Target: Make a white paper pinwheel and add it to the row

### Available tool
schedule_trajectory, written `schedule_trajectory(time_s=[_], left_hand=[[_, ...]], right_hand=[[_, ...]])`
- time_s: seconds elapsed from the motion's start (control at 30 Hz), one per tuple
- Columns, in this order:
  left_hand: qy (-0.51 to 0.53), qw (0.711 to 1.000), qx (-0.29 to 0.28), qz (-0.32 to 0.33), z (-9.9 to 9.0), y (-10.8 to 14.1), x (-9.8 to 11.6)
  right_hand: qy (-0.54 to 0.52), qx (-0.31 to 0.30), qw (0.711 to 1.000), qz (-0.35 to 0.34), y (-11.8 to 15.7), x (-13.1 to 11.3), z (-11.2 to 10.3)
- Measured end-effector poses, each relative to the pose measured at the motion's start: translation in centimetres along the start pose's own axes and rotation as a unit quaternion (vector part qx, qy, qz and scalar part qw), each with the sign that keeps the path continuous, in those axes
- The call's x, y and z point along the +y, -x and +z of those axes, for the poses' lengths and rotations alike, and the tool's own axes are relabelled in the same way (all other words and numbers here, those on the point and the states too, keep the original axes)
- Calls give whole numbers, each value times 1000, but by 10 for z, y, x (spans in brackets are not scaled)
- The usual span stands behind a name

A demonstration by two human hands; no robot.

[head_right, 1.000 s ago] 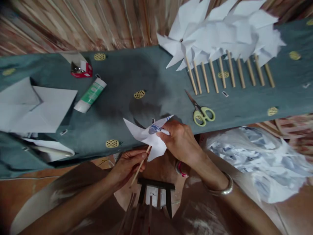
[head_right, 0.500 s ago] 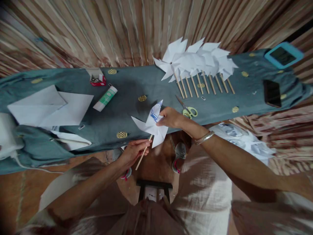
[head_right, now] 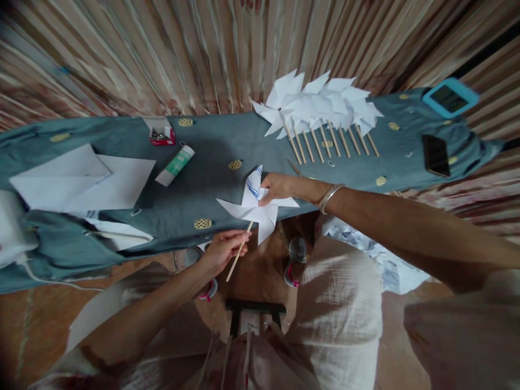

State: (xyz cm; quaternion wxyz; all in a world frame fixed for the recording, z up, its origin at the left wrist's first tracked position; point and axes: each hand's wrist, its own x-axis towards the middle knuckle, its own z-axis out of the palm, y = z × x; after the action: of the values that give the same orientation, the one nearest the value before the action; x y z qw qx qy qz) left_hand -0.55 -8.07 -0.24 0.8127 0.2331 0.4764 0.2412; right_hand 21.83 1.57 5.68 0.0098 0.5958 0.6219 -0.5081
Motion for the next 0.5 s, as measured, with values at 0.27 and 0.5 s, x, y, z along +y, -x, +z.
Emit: schedule_trajectory(time_s=[0.27, 0.5], left_hand=[[-2, 1000, -15, -4, 3, 1, 0], [-9, 999, -33, -12, 2, 1, -1]], right_hand=[[55, -8, 998, 26, 2, -14, -5], [52, 0, 999, 6, -4, -2, -3]])
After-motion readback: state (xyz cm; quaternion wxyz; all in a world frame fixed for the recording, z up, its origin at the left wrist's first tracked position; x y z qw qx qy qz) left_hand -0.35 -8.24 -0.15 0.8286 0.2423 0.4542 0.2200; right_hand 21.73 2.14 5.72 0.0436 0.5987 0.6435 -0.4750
